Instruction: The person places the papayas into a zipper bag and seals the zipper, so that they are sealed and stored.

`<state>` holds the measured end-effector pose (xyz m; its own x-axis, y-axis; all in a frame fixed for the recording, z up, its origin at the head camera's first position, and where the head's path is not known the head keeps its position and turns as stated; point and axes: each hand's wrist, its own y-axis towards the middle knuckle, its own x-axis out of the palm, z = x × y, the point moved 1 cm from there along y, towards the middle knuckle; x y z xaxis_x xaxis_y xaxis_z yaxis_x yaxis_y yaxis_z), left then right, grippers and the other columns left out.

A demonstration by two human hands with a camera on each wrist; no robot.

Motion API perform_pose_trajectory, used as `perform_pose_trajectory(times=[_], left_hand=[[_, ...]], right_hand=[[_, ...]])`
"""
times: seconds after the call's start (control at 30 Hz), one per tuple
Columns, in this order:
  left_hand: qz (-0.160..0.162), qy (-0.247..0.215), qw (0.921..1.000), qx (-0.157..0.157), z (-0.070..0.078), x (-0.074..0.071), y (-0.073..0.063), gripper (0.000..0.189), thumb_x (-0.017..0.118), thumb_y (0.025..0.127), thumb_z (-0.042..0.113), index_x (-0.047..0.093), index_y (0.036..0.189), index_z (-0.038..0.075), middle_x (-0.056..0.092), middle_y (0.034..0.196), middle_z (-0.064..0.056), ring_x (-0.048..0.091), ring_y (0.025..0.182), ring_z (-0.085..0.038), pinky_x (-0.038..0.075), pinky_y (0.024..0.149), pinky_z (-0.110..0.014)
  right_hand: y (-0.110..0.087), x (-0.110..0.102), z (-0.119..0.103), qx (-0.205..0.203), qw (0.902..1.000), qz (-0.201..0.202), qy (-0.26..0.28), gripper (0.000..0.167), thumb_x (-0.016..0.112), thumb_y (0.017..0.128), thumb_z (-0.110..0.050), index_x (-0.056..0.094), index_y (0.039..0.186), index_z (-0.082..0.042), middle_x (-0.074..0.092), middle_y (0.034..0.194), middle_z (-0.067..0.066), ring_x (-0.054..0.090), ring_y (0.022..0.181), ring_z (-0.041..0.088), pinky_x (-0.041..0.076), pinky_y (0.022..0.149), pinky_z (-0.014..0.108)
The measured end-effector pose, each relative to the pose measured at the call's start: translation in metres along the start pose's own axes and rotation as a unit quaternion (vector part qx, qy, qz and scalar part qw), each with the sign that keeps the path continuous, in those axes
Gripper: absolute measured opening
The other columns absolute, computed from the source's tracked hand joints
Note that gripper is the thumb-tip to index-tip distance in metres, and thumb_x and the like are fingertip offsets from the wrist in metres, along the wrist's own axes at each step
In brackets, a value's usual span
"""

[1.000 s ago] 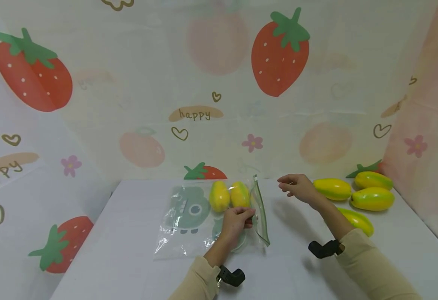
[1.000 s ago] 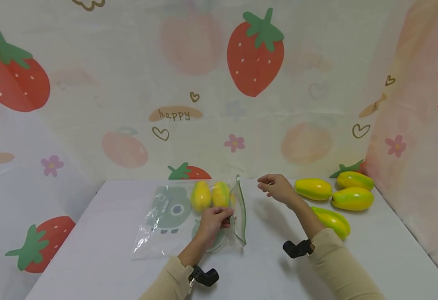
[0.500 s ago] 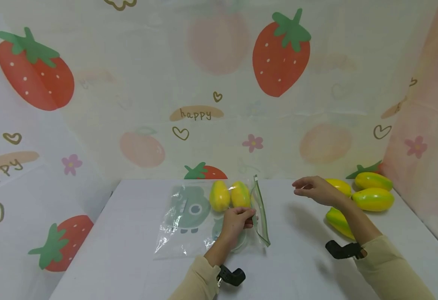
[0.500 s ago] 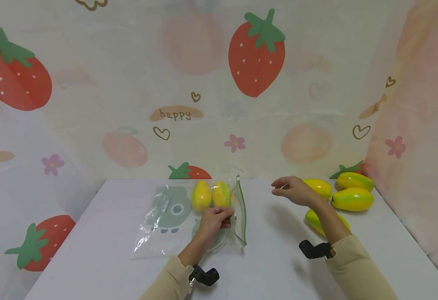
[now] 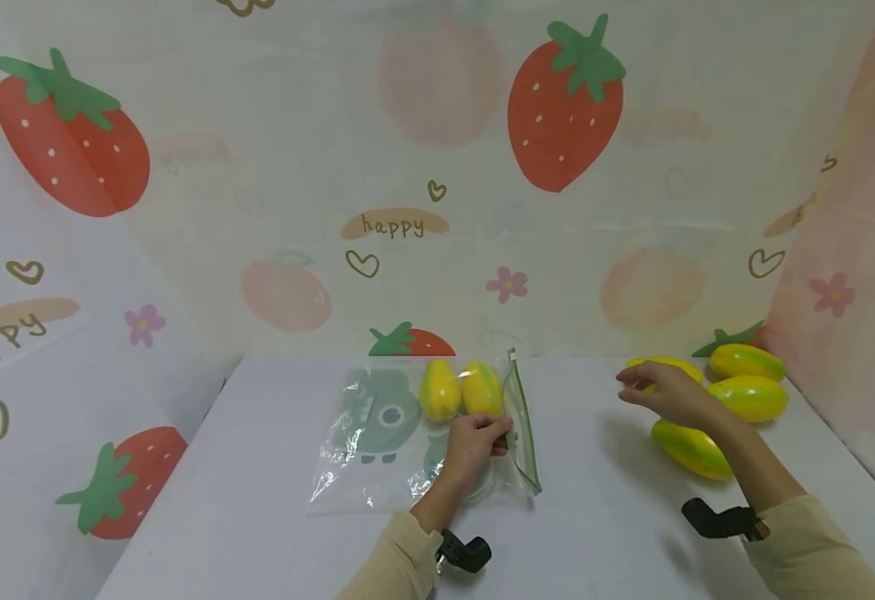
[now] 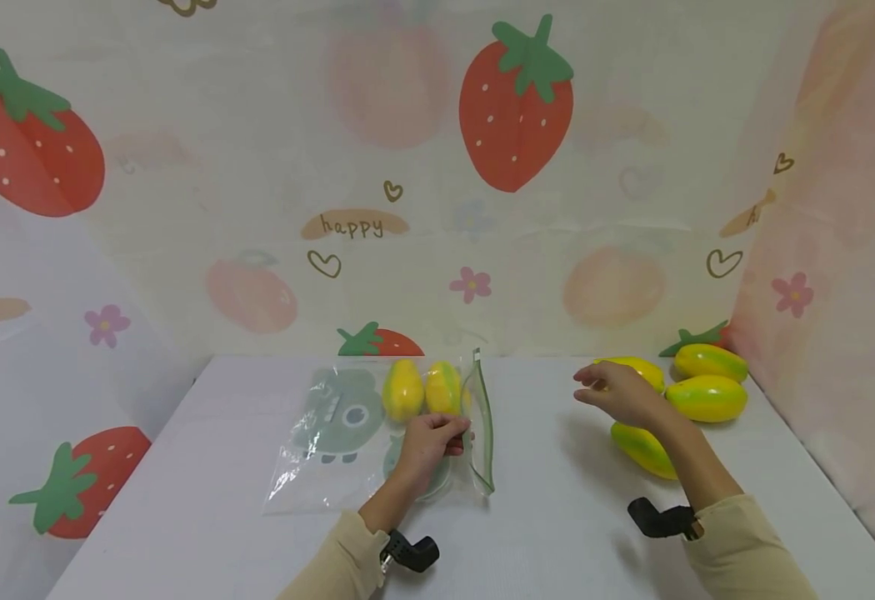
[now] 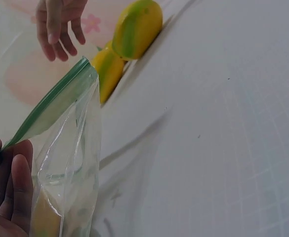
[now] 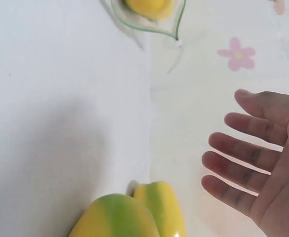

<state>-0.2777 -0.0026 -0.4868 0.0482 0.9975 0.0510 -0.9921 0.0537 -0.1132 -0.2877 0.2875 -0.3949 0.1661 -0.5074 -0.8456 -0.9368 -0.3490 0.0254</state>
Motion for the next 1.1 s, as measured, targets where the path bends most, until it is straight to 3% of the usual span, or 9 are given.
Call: perform_pose_trajectory(times=[0.23, 0.63, 1.1], left_hand=[[-0.007, -0.004, 1.0, -0.001, -0.002, -0.001, 0.002, 0.022, 0.07, 0.088, 0.013, 0.072, 0.095, -0.008, 0.071, 0.073, -0.004, 0.06, 0.059, -0.006, 0.054, 0.057, -0.019], [-0.008, -0.004, 1.0, 0.002, -0.002, -0.002, 0.0, 0.023, 0.07, 0.088, 0.013, 0.071, 0.096, -0.009, 0.069, 0.072, -0.001, 0.059, 0.059, -0.006, 0.054, 0.057, -0.018], [-0.008, -0.008, 0.9999, -0.006, -0.004, -0.003, -0.001, 0.022, 0.07, 0.087, 0.013, 0.071, 0.096, -0.007, 0.069, 0.071, 0.0, 0.06, 0.06, -0.006, 0.054, 0.057, -0.019]], right_hand=[[-0.01, -0.001, 0.004, -0.012, 0.9997, 0.013, -0.02, 0.042, 0.063, 0.095, -0.026, 0.062, 0.123, 0.004, 0.066, 0.117, 0.021, 0.061, 0.101, 0.029, 0.055, 0.087, 0.047], [-0.027, 0.0, 0.016, 0.038, 0.9984, 0.015, -0.038, 0.051, 0.063, 0.094, -0.036, 0.06, 0.125, 0.005, 0.064, 0.119, 0.023, 0.06, 0.106, 0.034, 0.051, 0.092, 0.055], [-0.047, 0.001, 0.036, 0.047, 0.9955, 0.045, -0.069, 0.044, 0.065, 0.093, -0.027, 0.062, 0.12, 0.007, 0.062, 0.118, 0.029, 0.057, 0.108, 0.047, 0.047, 0.09, 0.063]])
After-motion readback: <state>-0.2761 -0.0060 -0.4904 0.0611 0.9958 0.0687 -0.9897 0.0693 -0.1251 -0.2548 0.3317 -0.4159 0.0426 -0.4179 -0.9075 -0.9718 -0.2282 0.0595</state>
